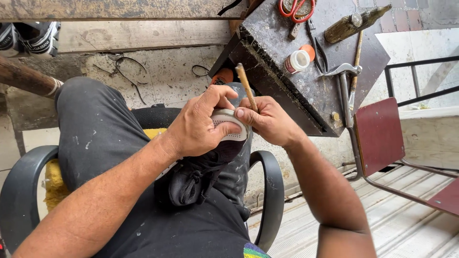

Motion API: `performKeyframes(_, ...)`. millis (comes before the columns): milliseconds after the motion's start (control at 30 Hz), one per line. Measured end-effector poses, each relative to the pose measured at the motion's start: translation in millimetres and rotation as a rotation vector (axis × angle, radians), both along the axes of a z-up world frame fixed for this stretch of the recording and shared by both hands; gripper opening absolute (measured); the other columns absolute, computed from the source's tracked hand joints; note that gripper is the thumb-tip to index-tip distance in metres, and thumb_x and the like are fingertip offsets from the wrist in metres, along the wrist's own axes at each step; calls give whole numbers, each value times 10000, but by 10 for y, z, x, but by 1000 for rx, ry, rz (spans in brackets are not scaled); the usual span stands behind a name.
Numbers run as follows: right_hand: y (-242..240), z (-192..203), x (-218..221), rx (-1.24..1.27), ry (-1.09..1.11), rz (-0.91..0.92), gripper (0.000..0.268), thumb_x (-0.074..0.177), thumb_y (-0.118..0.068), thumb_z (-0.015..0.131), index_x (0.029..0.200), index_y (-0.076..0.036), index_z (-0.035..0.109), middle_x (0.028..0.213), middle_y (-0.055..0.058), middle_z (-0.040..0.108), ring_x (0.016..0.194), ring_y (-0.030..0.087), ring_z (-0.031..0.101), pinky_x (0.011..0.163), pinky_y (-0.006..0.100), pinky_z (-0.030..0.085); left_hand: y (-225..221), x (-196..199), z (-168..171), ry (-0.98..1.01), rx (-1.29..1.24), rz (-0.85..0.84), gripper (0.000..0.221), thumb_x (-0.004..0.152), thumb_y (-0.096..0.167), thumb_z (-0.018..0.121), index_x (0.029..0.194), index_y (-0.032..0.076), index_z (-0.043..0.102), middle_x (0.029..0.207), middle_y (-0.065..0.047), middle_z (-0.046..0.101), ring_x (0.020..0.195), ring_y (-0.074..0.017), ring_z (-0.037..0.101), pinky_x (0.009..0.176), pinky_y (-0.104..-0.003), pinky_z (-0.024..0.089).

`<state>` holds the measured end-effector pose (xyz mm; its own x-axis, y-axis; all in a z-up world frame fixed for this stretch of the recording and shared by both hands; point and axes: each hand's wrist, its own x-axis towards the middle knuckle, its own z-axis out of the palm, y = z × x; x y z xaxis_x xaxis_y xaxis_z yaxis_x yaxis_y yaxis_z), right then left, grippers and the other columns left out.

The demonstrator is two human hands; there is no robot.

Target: Applying adhesive to the edges of a shoe using a brush at a workbench

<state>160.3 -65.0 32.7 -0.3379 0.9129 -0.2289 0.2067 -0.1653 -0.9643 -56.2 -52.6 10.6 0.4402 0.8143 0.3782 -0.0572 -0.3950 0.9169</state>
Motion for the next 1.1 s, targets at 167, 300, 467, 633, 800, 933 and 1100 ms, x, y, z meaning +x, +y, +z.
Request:
performKeyframes(167, 49, 157, 69, -52, -140, 100, 426, 984, -316, 711, 626, -136, 565, 528, -58, 394, 547, 46, 356, 525, 202, 328, -36, 35, 39, 35, -20, -12, 644, 842, 240, 863, 1338, 99, 476, 945, -149, 708, 910, -383, 719, 821, -500, 552)
performKeyframes(300, 57, 185, 87, -103, -184, 151, 446, 988, -298, 700, 596, -175, 526, 515, -94, 369, 553, 27, 330, 539, 193, 299, -45, 51, -7, 24, -52, -40, 661, 857, 236, 855, 1355, 87, 446, 922, -140, 719, 885, -349, 731, 819, -475, 558)
performKeyframes(467, 109, 214, 95, -177, -225, 170, 486, 969, -306, 740, 552, -174, 528, 458, -81, 379, 494, 30, 333, 510, 189, 288, -64, 116, -63, 41, -43, -57, 752, 835, 251, 873, 1403, 81, 412, 907, -138, 699, 834, -359, 718, 786, -475, 558)
performKeyframes(633, 118, 196, 101, -210, -253, 174, 496, 960, -289, 745, 536, -174, 515, 447, -82, 361, 486, 28, 322, 504, 191, 277, -84, 168, -70, 54, -61, -82, 814, 828, 256, 879, 1439, 83, 370, 882, -125, 672, 715, -317, 668, 733, -457, 533)
performKeyframes(800, 145, 12, 202, -191, -290, 177, 502, 977, -322, 730, 538, -158, 549, 444, -52, 372, 460, 44, 316, 467, 210, 295, -81, 232, -114, 57, -91, -86, 865, 836, 227, 877, 1475, 80, 313, 847, -116, 631, 661, -285, 642, 693, -432, 527)
performKeyframes(933, 67, 76, 157, -176, -291, 128, 496, 974, -323, 731, 545, -143, 559, 446, -37, 387, 450, 60, 331, 453, 224, 307, -73, 243, -171, 88, -96, -85, 897, 826, 285, 884, 1487, 95, 308, 898, -125, 664, 749, -323, 696, 752, -463, 552)
performKeyframes(1100, 66, 49, 334, -41, -144, -181, 496, 1086, -373, 538, 740, -55, 701, 506, 11, 454, 422, 94, 462, 488, 213, 430, 120, 238, -256, 207, -161, -146, 913, 750, 372, 923, 1416, 49, 389, 969, -188, 715, 884, -407, 727, 831, -536, 567)
